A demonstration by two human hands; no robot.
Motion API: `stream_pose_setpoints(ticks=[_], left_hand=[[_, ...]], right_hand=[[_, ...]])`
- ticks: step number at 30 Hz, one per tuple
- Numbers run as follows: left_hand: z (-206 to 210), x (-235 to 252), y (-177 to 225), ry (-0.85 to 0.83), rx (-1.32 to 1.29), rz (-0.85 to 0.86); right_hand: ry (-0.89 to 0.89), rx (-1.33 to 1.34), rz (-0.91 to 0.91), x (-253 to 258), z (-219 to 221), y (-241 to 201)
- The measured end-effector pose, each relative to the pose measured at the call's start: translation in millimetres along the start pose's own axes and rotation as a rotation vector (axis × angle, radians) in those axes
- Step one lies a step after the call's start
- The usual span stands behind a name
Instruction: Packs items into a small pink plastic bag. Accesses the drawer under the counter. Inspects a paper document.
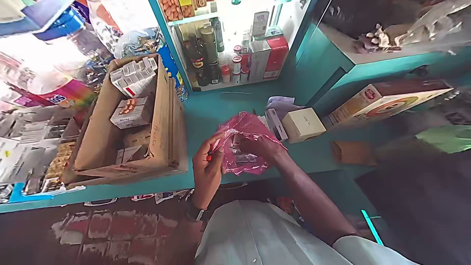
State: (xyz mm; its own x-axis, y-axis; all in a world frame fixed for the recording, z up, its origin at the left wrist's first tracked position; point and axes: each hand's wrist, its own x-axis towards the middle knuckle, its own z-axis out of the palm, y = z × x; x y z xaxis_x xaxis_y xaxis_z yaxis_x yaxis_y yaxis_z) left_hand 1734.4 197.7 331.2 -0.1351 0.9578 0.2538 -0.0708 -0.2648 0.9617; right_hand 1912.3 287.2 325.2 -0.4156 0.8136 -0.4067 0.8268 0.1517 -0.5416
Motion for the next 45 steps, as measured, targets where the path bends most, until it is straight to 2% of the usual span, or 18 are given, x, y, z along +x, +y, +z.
stream_pose_setpoints(ticks=[3, 8, 13, 16, 18, 21, 22, 24, 26, 29, 32, 34, 36, 39, 41, 42, 44, 45], left_hand=[[-2.0, 3.5, -0.5, 0.002, 0.001, 0.007], [-5.8, 10.0, 1.1, 0.041, 0.013, 0.02], [-9.7, 12.2, -5.5, 0.074, 0.034, 0.026], [-9.7, 9.3, -12.2, 0.066, 0.027, 0.042], [-11.3, 7.8, -14.5, 0.015, 0.013, 0.053], [-11.8, 3.7, -16.7, 0.05, 0.01, 0.035], [-12.8, 0.7, -14.8, 0.065, 0.002, 0.024], [-16.4, -10.8, -5.8, 0.068, 0.02, 0.015], [-20.1, -22.8, 5.2, 0.069, 0.04, 0.032], [-21.7, -34.3, 13.1, 0.073, 0.041, 0.057], [-18.1, -37.9, 13.5, 0.036, 0.044, 0.081], [-15.9, -38.1, 16.1, 0.014, 0.059, 0.104], [-14.3, -39.9, 17.7, 0.006, 0.061, 0.113], [-12.4, -40.3, 18.8, 0.013, 0.04, 0.108], [-11.0, -41.9, 17.6, 0.025, 0.024, 0.092], [-9.7, -41.9, 16.4, 0.03, 0.012, 0.091], [-5.6, -42.8, 14.8, 0.032, 0.008, 0.092], [-3.0, -43.0, 14.4, 0.024, 0.014, 0.097]], right_hand=[[-0.003, -0.045, -0.023, 1.6, 6.9, 5.1], [-0.006, 0.052, -0.067, -20.2, 5.1, 2.6], [0.124, -0.082, -0.482, -36.1, -0.2, 6.0], [0.316, -0.112, -0.774, -57.1, -10.9, 9.4], [0.354, 0.068, -0.954, -69.6, -22.2, 10.5], [0.343, 0.711, -1.163, -81.4, -28.5, 16.0], [0.421, 0.896, -1.14, -84.0, -29.5, 19.6], [0.643, 1.165, -0.932, -82.6, -41.4, 15.3], [0.689, 1.333, -0.668, -60.5, -60.9, 8.4], [0.486, 1.248, -0.334, -1.0, -60.4, 21.6], [0.239, 1.263, -0.18, 94.1, -33.4, 43.7], [0.198, 1.301, -0.086, 141.5, -16.4, 44.6], [0.235, 1.153, -0.027, 149.5, -10.3, 43.2], [0.39, 0.617, -0.057, 93.5, -37.0, 33.0], [0.554, 0.527, -0.263, 13.8, -55.5, 16.0], [0.609, 0.581, -0.438, -20.7, -62.2, 12.1], [0.52, 0.627, -0.723, -80.8, -65.2, 6.7], [0.429, 0.51, -0.746, -100.7, -59.4, 1.9]])
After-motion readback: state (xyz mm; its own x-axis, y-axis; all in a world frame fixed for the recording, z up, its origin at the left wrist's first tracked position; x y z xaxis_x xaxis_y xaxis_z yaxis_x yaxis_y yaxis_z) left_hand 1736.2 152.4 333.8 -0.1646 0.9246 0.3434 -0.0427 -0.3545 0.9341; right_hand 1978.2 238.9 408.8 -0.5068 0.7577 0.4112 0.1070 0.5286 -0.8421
